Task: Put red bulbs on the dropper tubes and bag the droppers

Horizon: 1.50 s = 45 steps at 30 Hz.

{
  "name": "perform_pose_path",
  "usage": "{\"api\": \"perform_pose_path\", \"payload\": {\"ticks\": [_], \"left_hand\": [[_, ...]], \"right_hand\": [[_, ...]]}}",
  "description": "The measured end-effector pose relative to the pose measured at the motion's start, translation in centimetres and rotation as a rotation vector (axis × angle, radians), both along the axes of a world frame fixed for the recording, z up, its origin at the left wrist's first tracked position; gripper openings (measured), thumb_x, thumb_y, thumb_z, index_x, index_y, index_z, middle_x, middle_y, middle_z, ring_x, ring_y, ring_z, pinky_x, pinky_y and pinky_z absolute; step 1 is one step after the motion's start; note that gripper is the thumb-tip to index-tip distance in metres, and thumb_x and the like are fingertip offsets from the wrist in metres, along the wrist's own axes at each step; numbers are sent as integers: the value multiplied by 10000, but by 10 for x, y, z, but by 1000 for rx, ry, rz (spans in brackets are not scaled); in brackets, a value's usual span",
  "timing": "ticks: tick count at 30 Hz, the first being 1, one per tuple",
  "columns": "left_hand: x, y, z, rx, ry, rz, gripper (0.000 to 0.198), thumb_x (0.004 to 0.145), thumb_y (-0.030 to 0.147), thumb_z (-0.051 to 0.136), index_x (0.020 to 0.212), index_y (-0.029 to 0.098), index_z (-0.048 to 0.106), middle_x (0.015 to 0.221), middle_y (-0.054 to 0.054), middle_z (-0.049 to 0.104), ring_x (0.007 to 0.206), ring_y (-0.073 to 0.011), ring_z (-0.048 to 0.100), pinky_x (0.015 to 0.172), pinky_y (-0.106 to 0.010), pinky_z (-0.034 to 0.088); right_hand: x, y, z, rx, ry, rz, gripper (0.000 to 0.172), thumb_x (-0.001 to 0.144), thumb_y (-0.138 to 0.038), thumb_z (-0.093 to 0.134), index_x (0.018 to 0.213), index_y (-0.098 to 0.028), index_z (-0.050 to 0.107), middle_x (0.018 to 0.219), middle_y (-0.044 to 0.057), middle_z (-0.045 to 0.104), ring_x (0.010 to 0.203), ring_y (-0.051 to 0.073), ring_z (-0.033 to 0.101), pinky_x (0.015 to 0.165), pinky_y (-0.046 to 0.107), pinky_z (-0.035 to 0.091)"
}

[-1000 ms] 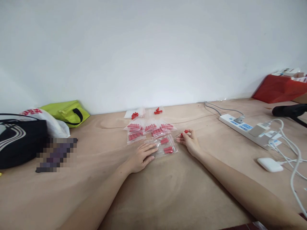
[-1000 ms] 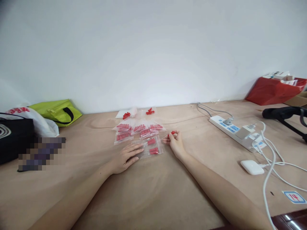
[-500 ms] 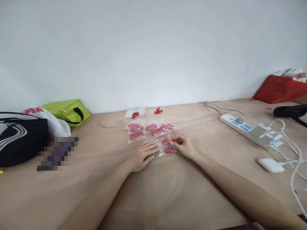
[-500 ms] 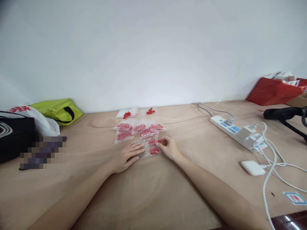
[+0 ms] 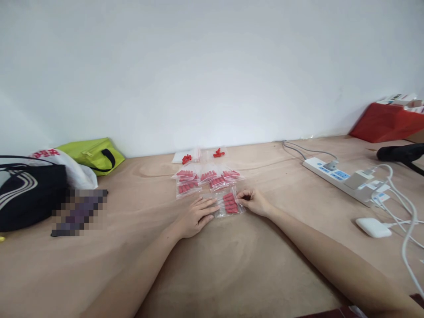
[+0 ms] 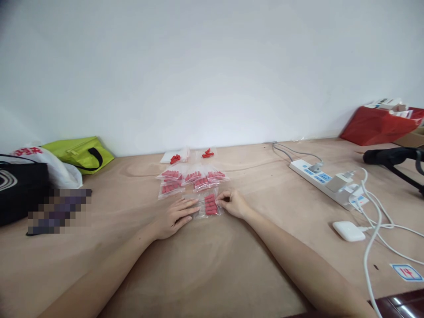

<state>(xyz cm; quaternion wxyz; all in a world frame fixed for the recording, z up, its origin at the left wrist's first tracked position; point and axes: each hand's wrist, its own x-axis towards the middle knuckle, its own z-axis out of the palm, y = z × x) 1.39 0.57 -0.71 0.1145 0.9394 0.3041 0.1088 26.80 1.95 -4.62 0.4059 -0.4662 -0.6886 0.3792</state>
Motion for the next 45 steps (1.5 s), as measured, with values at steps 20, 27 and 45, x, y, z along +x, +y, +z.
{"api": "perform_pose_path", "payload": {"ticks": [20, 27, 45], "left_hand": [[-4, 2, 0, 25, -129, 179, 180, 801, 155, 407, 930, 212, 519, 1206, -46, 534, 1127, -189, 472, 1011, -440, 287], [9, 18, 0, 34, -77, 234, 187, 797, 109, 359, 925, 183, 472, 1346, -100, 361, 1236, -215, 349, 969, -397, 354], [51, 83, -12, 56, -225, 11, 413, 671, -58, 280, 909, 160, 538, 1234, -67, 519, 1179, -150, 439, 944, -335, 404]], "right_hand": [[-28, 56, 13, 367, -693, -218, 323, 800, -286, 490, 1113, -283, 568, 1155, 64, 517, 1043, 204, 479, 872, 352, 377], [-6, 53, 10, 408, -900, -267, 334, 870, -244, 358, 1122, -284, 572, 1090, 68, 569, 1001, 188, 499, 820, 295, 383], [39, 25, 14, 587, -807, -448, 370, 682, -179, 477, 1030, -203, 603, 1023, 96, 564, 944, 239, 477, 842, 413, 290]]}}
